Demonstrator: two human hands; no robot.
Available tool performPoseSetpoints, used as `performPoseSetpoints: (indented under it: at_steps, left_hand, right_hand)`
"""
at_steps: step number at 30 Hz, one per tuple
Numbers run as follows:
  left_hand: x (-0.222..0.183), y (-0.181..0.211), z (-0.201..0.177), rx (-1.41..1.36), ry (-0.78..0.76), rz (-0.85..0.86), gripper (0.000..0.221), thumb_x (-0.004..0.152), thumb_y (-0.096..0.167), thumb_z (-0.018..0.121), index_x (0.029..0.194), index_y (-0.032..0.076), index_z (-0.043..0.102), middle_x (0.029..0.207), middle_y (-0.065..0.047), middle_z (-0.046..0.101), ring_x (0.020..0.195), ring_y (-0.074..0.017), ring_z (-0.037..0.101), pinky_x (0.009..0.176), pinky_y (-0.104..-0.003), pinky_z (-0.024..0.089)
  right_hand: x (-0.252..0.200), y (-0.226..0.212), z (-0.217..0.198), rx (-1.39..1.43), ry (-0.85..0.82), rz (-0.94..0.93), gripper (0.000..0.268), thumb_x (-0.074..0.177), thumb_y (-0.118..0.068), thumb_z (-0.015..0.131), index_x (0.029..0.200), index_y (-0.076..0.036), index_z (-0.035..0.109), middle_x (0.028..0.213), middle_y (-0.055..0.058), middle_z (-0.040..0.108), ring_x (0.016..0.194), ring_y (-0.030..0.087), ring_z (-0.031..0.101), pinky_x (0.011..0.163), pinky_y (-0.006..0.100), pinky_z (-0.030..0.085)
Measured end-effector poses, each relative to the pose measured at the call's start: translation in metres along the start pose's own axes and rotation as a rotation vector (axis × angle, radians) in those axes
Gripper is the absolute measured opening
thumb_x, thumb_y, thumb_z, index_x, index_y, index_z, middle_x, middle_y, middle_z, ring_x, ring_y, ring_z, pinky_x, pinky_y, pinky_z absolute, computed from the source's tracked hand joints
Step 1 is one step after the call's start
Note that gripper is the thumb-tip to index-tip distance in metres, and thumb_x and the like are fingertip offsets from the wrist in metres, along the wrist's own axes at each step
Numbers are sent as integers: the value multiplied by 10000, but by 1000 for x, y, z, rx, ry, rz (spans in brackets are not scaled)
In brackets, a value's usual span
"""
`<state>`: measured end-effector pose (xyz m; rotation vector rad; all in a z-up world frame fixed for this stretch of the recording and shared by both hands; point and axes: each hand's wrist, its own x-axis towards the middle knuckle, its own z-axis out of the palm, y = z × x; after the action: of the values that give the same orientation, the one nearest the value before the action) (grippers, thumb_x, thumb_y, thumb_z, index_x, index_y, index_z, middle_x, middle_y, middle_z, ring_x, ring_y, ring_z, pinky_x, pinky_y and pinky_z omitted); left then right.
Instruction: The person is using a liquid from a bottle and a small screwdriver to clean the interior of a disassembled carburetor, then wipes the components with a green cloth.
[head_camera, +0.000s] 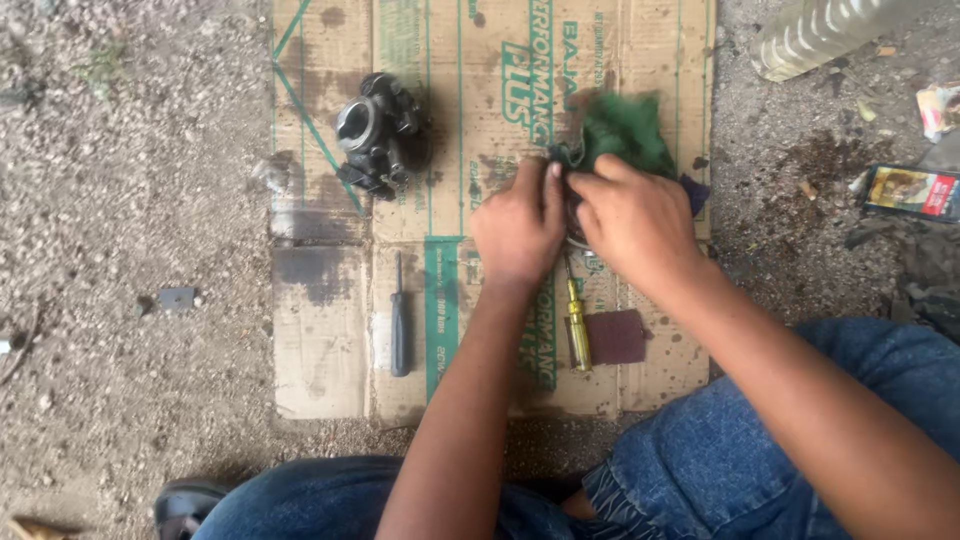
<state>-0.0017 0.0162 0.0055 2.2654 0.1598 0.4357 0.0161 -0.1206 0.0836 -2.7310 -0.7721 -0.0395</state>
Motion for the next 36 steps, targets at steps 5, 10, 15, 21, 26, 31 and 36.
performPoseSetpoints:
  at_steps: [5,10,15,21,26,31,36]
  left_hand:
    - [-1,-4,5,63,-48,-36,217,1091,328,493,1017,142,574,653,-127,670,583,-364,666,555,-499,502]
    - [3,2,1,50,-52,-42,193,1063,280,485,1136,149,606,599,-140,660,537,-363,668,502,-501,494]
    - [0,3,-1,55,-35,-3,191,1065,271,489,1158,151,604,617,-154,665,557,-370,670,523,-504,502]
    - [2,2,4,91,-55,-34,171,1061,283,499,1125,167,607,621,-143,671,554,-368,674,508,-510,492]
    - [-2,-3,3,90,-61,18,169,1068,289,500,1125,170,604,628,-140,669,568,-364,670,526,-508,485]
    - [-1,-1,0,62,-85,17,171,1060,280,506,1133,168,612,619,-138,669,556,-354,672,519,-498,489]
    - [1,1,-1,47,-102,8,169,1061,280,521,1121,156,619,618,-140,666,558,-340,676,531,-482,505]
  right_hand:
    - [14,4,6,190,-243,126,128,910,-137,669,956,-54,756,825,154,714,689,326,691,677,473,559]
    - [15,15,1,399,-528,222,236,886,-139,639,1076,-129,780,730,147,758,550,257,690,591,437,566]
    - [1,11,-23,93,-811,108,340,944,-155,581,1273,-177,665,708,106,719,522,161,626,553,331,569]
    - [14,25,-61,-3,-1007,324,382,984,-205,558,1350,-278,642,704,46,694,520,127,579,503,276,517]
    - [25,25,-57,-345,-979,232,293,1021,-185,548,1280,-222,681,743,46,686,564,132,604,518,281,513]
    - [24,58,-53,9,-228,291,238,1029,-87,588,1216,-127,730,712,55,647,566,177,590,579,376,502]
    - [10,115,-48,244,547,-14,84,1090,26,671,1082,47,590,1027,101,610,929,174,585,862,349,501]
